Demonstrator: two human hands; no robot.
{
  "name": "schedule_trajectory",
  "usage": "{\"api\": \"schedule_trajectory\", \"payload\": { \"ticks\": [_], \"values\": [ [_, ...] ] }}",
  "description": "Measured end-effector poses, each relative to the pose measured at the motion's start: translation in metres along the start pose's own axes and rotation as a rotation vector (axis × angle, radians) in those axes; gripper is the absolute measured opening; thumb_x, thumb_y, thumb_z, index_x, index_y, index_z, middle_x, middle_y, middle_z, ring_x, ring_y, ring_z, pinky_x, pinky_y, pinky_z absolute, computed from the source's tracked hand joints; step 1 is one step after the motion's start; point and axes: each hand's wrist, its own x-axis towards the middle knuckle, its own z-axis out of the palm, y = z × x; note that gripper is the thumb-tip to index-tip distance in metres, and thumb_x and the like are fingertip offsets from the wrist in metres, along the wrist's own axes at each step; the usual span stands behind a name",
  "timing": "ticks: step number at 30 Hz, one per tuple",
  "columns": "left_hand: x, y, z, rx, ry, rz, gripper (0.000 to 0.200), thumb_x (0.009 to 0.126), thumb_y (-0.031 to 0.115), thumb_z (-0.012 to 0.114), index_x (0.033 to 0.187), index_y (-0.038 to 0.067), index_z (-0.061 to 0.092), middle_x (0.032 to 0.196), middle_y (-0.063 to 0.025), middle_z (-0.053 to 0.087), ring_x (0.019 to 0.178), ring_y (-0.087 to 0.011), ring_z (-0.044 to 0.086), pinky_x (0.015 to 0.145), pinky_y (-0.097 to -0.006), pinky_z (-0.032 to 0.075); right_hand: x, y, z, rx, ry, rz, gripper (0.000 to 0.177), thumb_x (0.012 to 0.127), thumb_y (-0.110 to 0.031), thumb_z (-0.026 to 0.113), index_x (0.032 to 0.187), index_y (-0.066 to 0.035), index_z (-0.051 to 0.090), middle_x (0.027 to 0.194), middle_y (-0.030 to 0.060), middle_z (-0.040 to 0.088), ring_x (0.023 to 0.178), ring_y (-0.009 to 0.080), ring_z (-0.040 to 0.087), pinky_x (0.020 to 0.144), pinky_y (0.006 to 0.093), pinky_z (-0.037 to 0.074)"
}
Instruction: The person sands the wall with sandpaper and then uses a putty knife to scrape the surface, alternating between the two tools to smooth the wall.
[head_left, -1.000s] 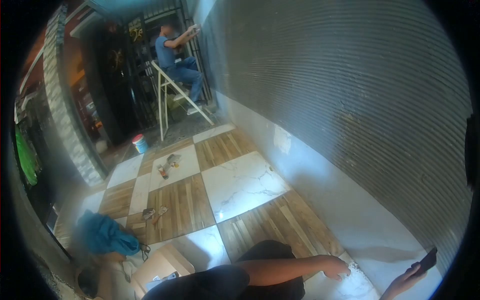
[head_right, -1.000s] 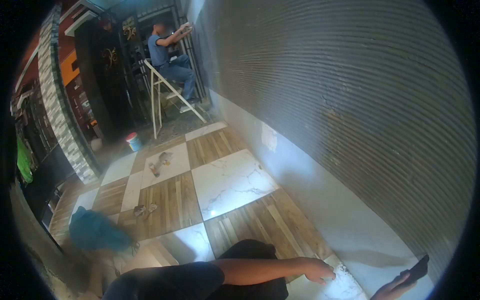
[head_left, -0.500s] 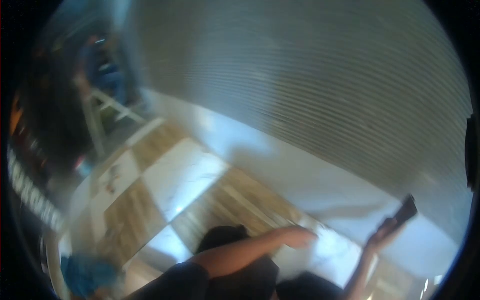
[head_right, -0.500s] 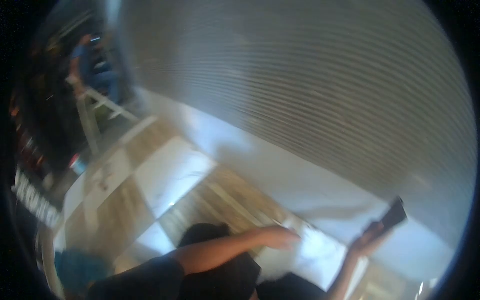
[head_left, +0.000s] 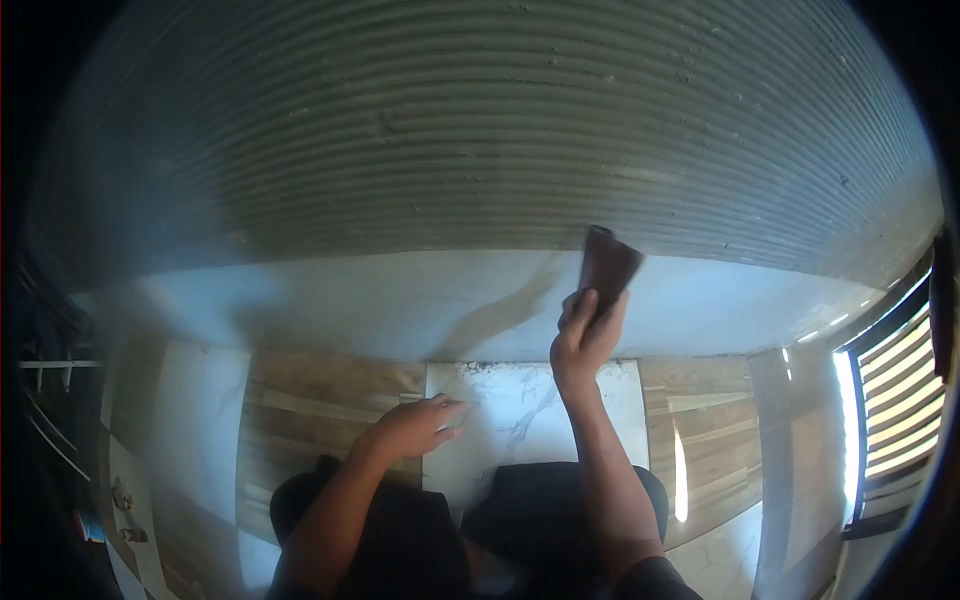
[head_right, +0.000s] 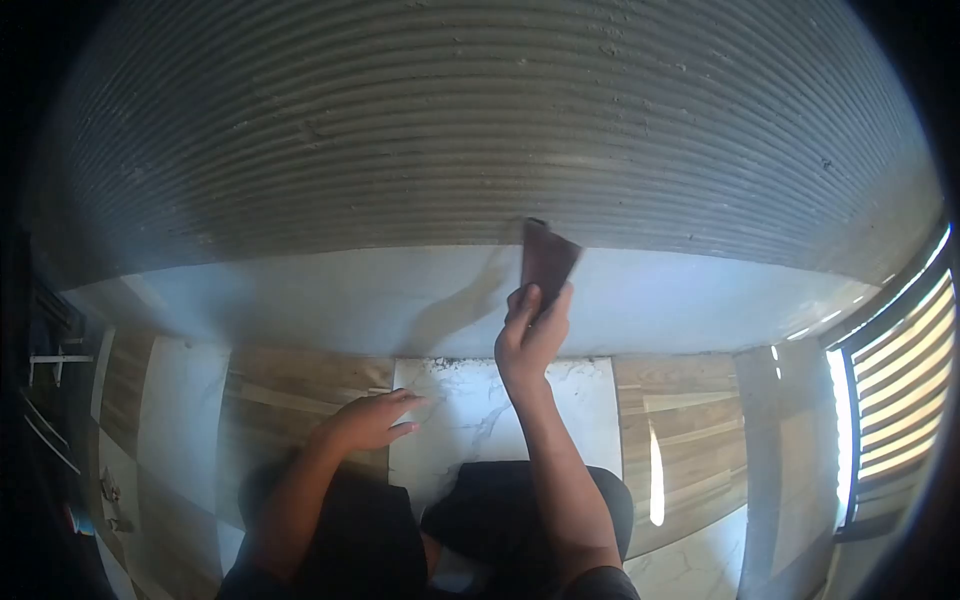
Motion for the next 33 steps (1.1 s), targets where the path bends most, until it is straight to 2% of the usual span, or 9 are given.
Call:
{"api": "schedule_trajectory", "payload": {
  "ticks": [1,5,8,11,13,18,19,25,33],
  "values": [
    [0.0,-0.001,0.002,0.008,0.01,-0.002,0.048,0.103,0.033,0.057,0.145,0.012,0.05,0.14,-0.0148,0.056,0.119,-0.0365,0.062,0.098,-0.0465,0.051,-0.002,-0.003,0.001,0.095,0.079,0.095,0.012,0.107,-0.009,0.044,0.111,0.002,0.043,0.066,0.0132,0.057,0.052,0.0272,0.055,0.052,0.0373,0.042],
    [0.002,-0.007,0.007,0.011,0.047,0.025,0.047,0.103,0.033,0.058,0.144,0.01,0.052,0.138,-0.0134,0.057,0.119,-0.0354,0.061,0.099,-0.0452,0.05,-0.005,0.0,0.007,-0.11,-0.102,-0.24,0.012,0.107,-0.011,0.045,0.11,0.001,0.045,0.064,0.0078,0.055,0.051,0.0163,0.05,0.049,0.0305,0.039],
    [0.001,-0.006,0.004,0.007,0.041,0.021,0.047,0.103,0.033,0.058,0.143,0.01,0.053,0.139,-0.0133,0.057,0.12,-0.0351,0.061,0.1,-0.045,0.05,-0.004,-0.001,0.004,0.108,0.131,0.076,0.007,0.104,-0.005,0.048,0.108,0.0,0.045,0.066,0.0129,0.058,0.05,0.0252,0.056,0.05,0.0354,0.044],
    [-0.001,-0.002,0.001,0.015,0.041,0.009,0.048,0.103,0.034,0.058,0.143,0.01,0.052,0.139,-0.0132,0.057,0.121,-0.0349,0.061,0.1,-0.0451,0.05,0.003,0.004,-0.005,-0.206,-0.071,-0.259,0.007,0.103,-0.003,0.05,0.107,0.001,0.045,0.065,0.0117,0.058,0.052,0.0229,0.058,0.051,0.0342,0.045],
    [0.0,-0.003,0.002,0.007,0.048,0.018,0.048,0.103,0.034,0.058,0.144,0.01,0.052,0.14,-0.0132,0.057,0.121,-0.0349,0.061,0.101,-0.0451,0.05,0.004,0.0,-0.002,-0.092,0.11,-0.152,0.01,0.105,-0.008,0.048,0.103,0.002,0.048,0.062,0.0119,0.056,0.048,0.0223,0.054,0.048,0.0331,0.042],
    [-0.003,0.0,-0.003,0.006,0.033,0.003,0.048,0.103,0.034,0.058,0.144,0.01,0.052,0.14,-0.0131,0.057,0.121,-0.0347,0.061,0.101,-0.0453,0.05,0.006,0.011,-0.008,-0.243,0.047,-0.27,0.003,0.1,0.0,0.05,0.102,0.001,0.047,0.063,0.0137,0.057,0.053,0.0294,0.059,0.051,0.0343,0.045],
    [-0.003,-0.002,-0.001,0.012,0.042,0.002,0.049,0.103,0.035,0.057,0.144,0.01,0.051,0.141,-0.013,0.056,0.121,-0.0345,0.061,0.101,-0.0453,0.05,0.005,0.006,-0.007,-0.17,0.129,-0.147,0.004,0.1,0.001,0.05,0.102,0.001,0.048,0.063,0.0141,0.057,0.052,0.0294,0.058,0.051,0.0344,0.044],
    [-0.003,-0.002,0.0,0.016,0.041,-0.006,0.049,0.103,0.035,0.057,0.145,0.01,0.051,0.142,-0.0125,0.056,0.122,-0.0334,0.06,0.102,-0.0449,0.049,0.004,-0.003,-0.006,-0.262,0.071,-0.279,0.006,0.101,-0.002,0.051,0.104,0.001,0.046,0.064,0.0135,0.057,0.05,0.0291,0.057,0.05,0.0345,0.044],
    [-0.003,-0.002,0.0,0.008,0.036,-0.008,0.049,0.103,0.035,0.057,0.145,0.011,0.051,0.142,-0.0116,0.056,0.123,-0.0331,0.06,0.102,-0.0442,0.049,-0.003,0.001,-0.001,-0.079,0.085,-0.046,0.005,0.102,-0.002,0.05,0.103,0.0,0.046,0.063,0.0134,0.056,0.051,0.0251,0.057,0.05,0.0347,0.043]
  ]
}}
